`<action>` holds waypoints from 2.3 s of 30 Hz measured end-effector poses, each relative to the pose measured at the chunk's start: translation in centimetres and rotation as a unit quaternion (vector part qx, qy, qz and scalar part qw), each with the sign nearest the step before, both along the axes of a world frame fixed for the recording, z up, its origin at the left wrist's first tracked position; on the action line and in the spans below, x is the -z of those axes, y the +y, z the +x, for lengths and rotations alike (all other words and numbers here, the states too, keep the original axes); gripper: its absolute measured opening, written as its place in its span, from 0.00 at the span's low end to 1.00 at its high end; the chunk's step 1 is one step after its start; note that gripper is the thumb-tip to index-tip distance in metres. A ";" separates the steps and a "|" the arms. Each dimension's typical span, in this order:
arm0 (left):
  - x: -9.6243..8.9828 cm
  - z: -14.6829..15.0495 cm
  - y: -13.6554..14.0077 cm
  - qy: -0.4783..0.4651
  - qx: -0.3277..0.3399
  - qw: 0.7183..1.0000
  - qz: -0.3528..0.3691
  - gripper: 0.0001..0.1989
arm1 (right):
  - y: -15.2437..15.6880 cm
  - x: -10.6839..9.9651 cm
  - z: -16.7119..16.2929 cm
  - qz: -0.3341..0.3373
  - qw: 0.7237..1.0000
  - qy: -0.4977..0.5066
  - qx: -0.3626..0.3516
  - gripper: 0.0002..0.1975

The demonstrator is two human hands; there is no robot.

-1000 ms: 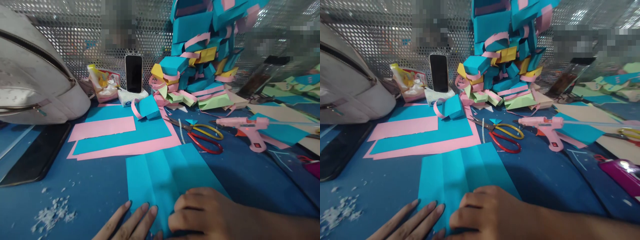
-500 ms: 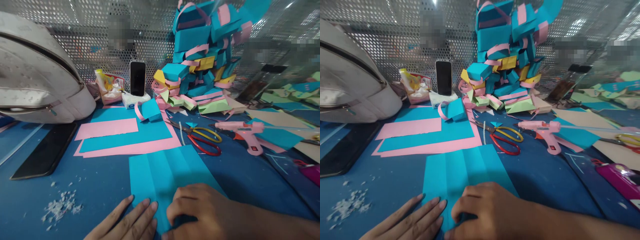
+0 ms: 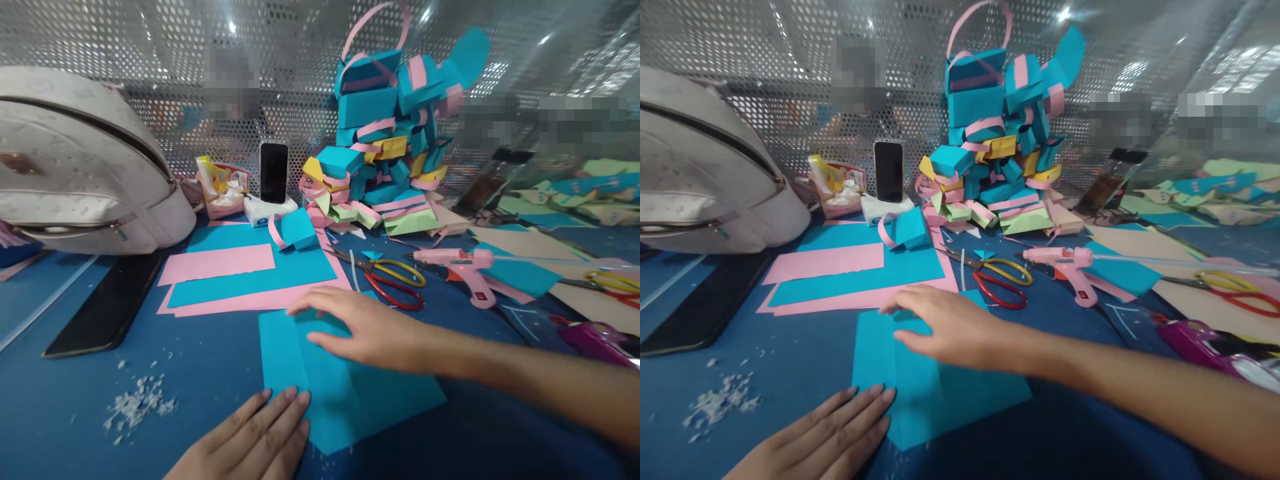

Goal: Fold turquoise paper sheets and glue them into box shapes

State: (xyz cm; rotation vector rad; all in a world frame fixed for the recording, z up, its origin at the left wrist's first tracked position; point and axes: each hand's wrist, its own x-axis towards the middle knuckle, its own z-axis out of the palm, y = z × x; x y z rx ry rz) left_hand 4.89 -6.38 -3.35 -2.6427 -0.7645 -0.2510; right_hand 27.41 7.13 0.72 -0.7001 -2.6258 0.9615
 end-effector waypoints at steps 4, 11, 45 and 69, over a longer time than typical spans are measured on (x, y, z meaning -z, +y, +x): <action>-0.1 0.0 -0.2 -0.001 0.011 1.000 -0.006 0.22 | 3.5 0.1 -4.7 -0.041 0.996 -0.046 -0.066 0.17; -0.3 0.2 -0.8 0.020 0.001 0.999 -0.041 0.27 | 6.2 0.4 -9.2 -0.043 0.983 -0.128 -0.124 0.14; -1.5 0.2 -1.1 0.032 0.006 0.998 -0.052 0.30 | 8.0 2.0 -9.0 -0.245 0.956 -0.074 -0.146 0.15; 2.4 -0.9 -1.2 -0.052 -0.033 0.998 0.003 0.24 | 1.1 3.2 -4.7 0.206 0.976 -0.001 -0.078 0.12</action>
